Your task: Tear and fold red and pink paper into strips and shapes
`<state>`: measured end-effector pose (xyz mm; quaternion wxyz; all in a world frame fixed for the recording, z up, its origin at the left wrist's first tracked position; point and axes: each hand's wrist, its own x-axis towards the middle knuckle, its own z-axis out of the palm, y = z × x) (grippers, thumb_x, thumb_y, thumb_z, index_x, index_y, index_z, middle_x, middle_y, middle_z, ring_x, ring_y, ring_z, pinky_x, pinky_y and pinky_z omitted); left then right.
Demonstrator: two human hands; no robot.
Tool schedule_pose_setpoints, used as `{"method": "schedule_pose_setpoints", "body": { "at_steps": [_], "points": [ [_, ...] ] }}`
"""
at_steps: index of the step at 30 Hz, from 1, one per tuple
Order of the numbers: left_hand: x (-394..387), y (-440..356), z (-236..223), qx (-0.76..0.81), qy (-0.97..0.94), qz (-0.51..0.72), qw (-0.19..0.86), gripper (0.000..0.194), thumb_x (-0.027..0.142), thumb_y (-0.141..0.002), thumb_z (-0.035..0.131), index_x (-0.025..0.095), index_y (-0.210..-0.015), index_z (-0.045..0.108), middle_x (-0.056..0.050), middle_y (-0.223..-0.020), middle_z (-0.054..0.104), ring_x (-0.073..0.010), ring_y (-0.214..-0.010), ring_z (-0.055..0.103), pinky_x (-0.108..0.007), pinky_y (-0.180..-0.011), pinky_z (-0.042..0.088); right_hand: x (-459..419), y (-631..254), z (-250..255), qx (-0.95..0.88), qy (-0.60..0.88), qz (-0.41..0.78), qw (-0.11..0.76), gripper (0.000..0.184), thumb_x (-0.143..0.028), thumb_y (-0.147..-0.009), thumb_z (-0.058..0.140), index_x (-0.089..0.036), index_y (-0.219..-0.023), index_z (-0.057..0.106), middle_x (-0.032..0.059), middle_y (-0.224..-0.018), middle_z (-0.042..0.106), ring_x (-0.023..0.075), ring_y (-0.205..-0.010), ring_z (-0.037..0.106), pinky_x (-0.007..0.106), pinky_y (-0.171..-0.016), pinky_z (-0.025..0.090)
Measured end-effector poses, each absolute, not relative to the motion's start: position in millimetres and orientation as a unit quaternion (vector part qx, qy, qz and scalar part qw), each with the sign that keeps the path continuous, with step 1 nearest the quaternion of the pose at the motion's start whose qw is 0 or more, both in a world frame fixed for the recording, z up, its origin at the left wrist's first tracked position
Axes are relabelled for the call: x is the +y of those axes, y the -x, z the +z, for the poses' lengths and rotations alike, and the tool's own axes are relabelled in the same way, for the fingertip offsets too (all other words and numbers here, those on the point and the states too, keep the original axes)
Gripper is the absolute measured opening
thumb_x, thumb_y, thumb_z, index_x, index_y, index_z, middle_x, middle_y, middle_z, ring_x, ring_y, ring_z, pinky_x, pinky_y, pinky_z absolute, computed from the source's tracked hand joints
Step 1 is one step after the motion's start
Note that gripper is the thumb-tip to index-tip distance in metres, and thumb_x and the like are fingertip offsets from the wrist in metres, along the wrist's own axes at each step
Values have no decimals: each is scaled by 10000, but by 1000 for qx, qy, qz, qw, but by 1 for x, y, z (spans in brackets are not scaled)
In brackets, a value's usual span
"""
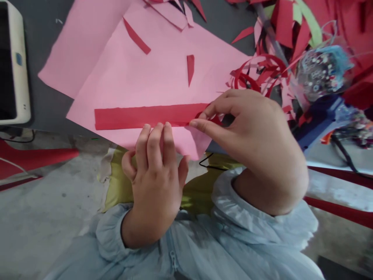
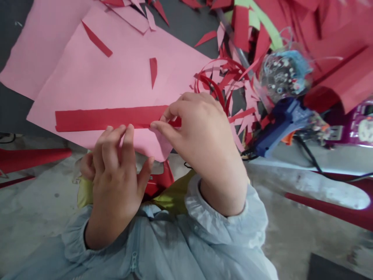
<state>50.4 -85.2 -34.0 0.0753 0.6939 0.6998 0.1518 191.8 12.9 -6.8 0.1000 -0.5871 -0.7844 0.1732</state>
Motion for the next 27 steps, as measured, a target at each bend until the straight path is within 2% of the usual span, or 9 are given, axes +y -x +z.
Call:
{"method": "schedule_pose_setpoints", "body": {
  "at_steps": [5, 11, 16, 21, 27],
  "points": [
    [-85, -51, -34, 698, -698, 146, 66, 580, 440, -1013, 451, 97, -1480, 471, -235, -1457, 561, -390, -1411, 469, -523, -1092, 338, 14, -189, -10, -791, 582, 164, 94, 189, -332, -916, 618, -238, -768, 690, 84, -856, 704, 291, -908, 653, 479, -881, 491],
    [-84, -51, -34, 699, -698, 142, 61, 599, 472, -1015, 444, 86, -1472, 474, -248, -1447, 560, -396, -1393, 484, -531, -1088, 355, 14, -187, -8, -783, 594, 167, 76, 176, -308, -903, 632, -229, -747, 657, 92, -859, 684, 305, -910, 640, 483, -876, 479],
    [-83, -52, -35, 705, -690, 150, 66, 575, 471, -1011, 459, 132, -1476, 474, -231, -1463, 551, -395, -1405, 473, -556, -1106, 347, 15, -180, -5, -775, 609, 160, 38, 126, -257, -880, 664, -201, -767, 672, 109, -876, 677, 327, -944, 637, 488, -885, 477],
    [-83, -52, -34, 702, -695, 142, 60, 498, 438, -1005, 504, 231, -1459, 506, -178, -1481, 549, -355, -1405, 476, -535, -1100, 357, 16, -178, -5, -776, 612, 151, 20, 118, -278, -877, 673, -189, -802, 688, 119, -902, 679, 342, -965, 635, 495, -891, 479],
    [-83, -57, -34, 708, -691, 139, 47, 451, 417, -998, 531, 299, -1434, 533, -161, -1482, 546, -376, -1399, 475, -573, -1093, 324, 14, -178, -5, -775, 611, 160, 18, 129, -277, -916, 635, -206, -820, 686, 132, -948, 684, 347, -1004, 628, 508, -898, 481]
  ]
}}
